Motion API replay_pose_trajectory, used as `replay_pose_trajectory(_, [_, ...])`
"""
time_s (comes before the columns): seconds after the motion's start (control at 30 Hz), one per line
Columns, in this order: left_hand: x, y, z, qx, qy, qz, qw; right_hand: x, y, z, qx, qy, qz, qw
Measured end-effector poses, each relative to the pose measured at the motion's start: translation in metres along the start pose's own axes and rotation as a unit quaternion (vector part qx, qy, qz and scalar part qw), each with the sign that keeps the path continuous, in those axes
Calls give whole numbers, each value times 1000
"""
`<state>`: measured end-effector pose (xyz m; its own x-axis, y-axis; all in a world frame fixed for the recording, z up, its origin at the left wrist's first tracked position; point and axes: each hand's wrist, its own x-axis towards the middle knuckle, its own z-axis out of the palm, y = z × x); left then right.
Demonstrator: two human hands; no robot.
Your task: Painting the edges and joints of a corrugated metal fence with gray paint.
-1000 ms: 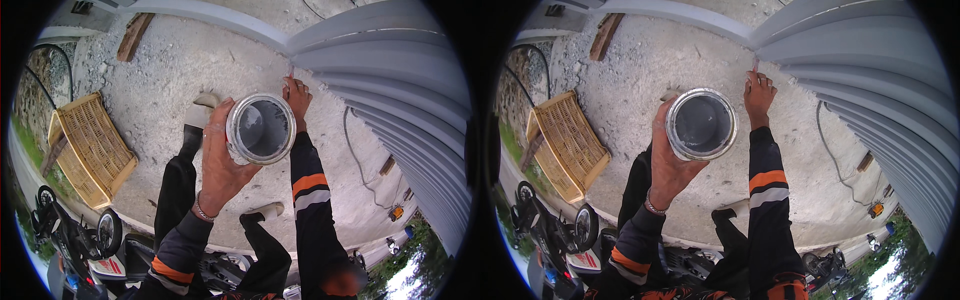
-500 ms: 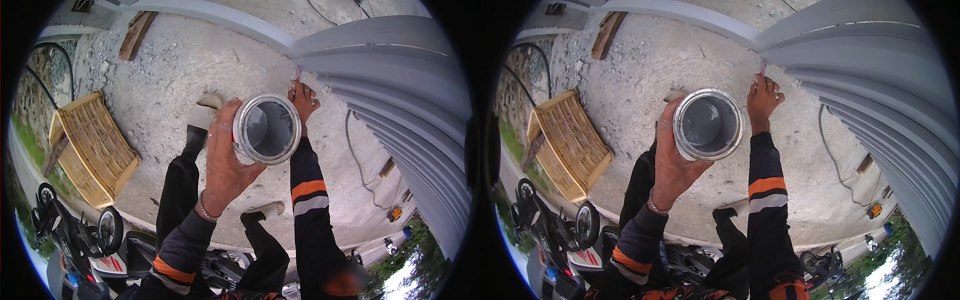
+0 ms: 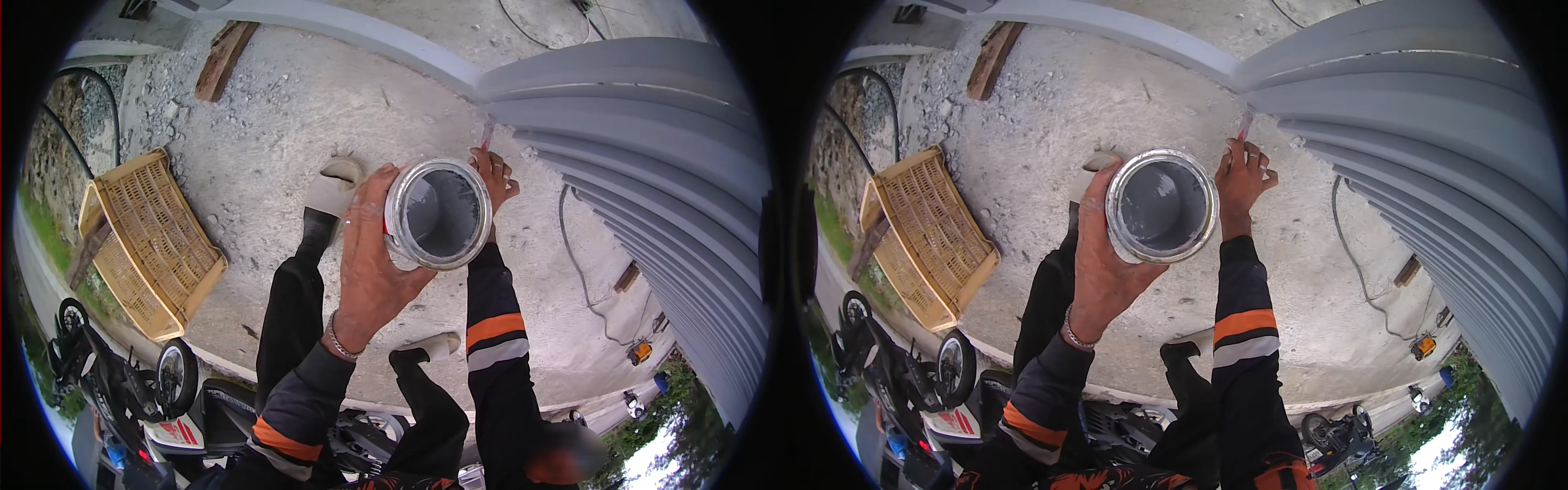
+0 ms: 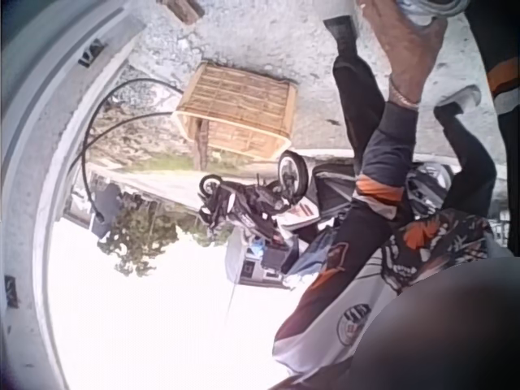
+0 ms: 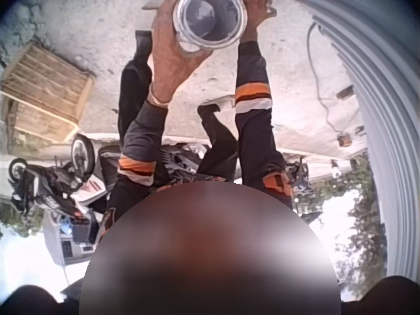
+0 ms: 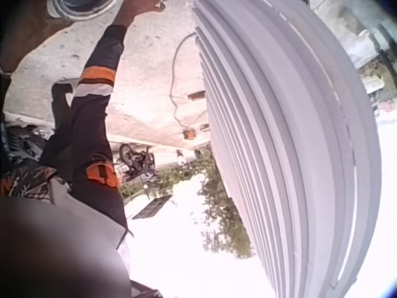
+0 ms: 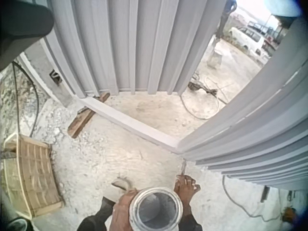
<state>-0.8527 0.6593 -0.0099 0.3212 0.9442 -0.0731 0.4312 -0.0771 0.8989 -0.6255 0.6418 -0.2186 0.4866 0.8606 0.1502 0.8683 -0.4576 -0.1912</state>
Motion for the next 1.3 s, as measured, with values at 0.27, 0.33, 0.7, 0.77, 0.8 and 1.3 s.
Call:
replay_pose_trajectory(0.27, [-11, 2, 13, -1, -21, -4, 1000, 25, 9, -9, 16, -3, -33, 999])
replay_pose_trajectory(0.33, [-13, 1, 12, 5, -27, -3, 1000, 10, -1, -13, 37, 20, -15, 999])
replay_pose_trajectory(0.7, [-23, 6, 32, 17, -61, 21, 998, 12, 17, -10, 21, 55, -52, 997])
replay_pose_trajectory(0.77, [-25, 3, 28, 37, -66, 23, 997, -7, 4, -13, 38, 73, -43, 996])
replay_pose_trajectory(0.8, [-25, 3, 27, 44, -66, 25, 997, -19, 4, -13, 48, 74, -35, 996])
replay_pose_trajectory(1.3, [-20, 5, 49, 51, -107, 24, 993, -1, 41, 7, 4, 26, -26, 999])
